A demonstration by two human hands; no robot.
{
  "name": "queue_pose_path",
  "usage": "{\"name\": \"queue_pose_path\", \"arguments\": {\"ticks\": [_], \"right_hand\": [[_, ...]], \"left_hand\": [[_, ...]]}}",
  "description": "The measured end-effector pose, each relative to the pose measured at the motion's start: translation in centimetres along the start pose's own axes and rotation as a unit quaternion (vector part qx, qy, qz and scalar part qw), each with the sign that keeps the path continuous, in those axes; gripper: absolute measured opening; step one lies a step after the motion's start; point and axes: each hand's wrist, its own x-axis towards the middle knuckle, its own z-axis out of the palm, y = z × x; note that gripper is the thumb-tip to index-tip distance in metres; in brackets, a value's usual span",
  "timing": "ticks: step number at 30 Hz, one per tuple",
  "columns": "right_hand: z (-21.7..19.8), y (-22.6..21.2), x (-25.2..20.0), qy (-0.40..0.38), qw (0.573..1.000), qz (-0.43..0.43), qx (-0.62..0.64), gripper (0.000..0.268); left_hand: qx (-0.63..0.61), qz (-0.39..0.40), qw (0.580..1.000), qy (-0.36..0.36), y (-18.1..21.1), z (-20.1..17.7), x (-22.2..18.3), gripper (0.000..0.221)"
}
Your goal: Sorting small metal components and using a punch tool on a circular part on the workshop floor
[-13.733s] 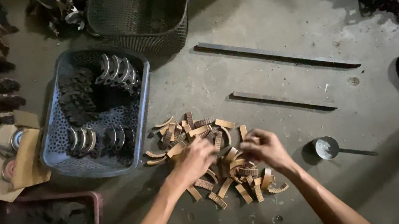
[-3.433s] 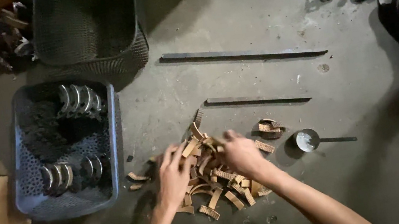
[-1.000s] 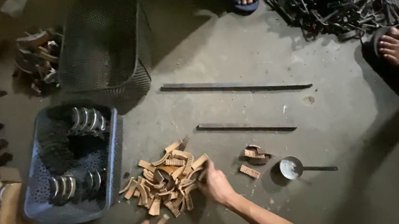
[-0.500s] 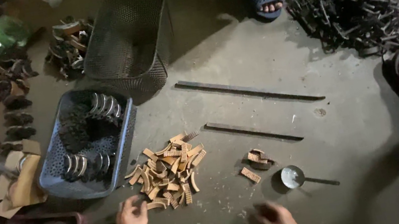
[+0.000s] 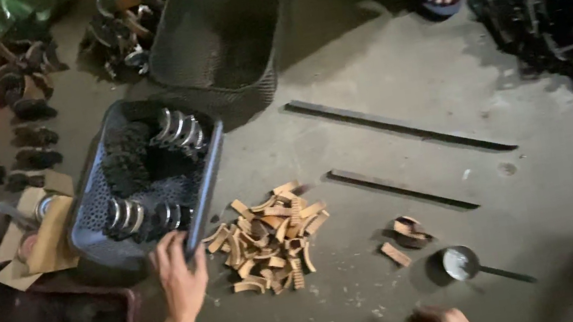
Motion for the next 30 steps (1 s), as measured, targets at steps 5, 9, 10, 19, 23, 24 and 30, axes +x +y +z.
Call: {"name": "queue_pose_path", "arguments": {"ticks": [5, 9, 10, 19, 23, 24, 30], "right_hand": [[-7.3, -19.7, 5.3, -0.015, 0.967, -0.207, -0.149, 0.020], [-6.1, -24.1, 9.0, -0.054, 0.932, -0.274, -0.231, 0.020], [-4.8, -23.2, 10.1, -0.074, 0.926, -0.296, -0.223, 0.021], [-2.8, -12.4, 3.0, -0.053, 0.973, -0.192, -0.121, 0.024], [-6.2, -8.1, -3.1, 0.103, 0.991, 0.045, -0.068, 0.019], [-7.2, -7.3, -4.2, 0.199, 0.974, 0.049, -0.100, 0.028], [-11.2, -1.9, -3.5, 0.284, 0.909, 0.049, -0.300, 0.071]], "left_hand": [[-0.159, 0.071, 0.985, -0.022, 4.6, -0.2, 0.2, 0.043], [-0.218, -0.095, 0.941, -0.239, 1.8, 6.6, -2.1, 0.078], [-0.214, -0.140, 0.918, -0.304, 1.3, 7.8, -2.3, 0.091], [-0.151, -0.079, 0.965, -0.201, 5.0, 3.6, -3.7, 0.065], [-0.217, -0.061, 0.952, -0.206, 13.0, 4.5, -2.8, 0.049], [-0.234, 0.055, 0.948, -0.208, 14.9, 5.8, -2.9, 0.052], [-0.159, 0.430, 0.823, -0.336, 28.1, 17.2, -2.7, 0.085]]}}
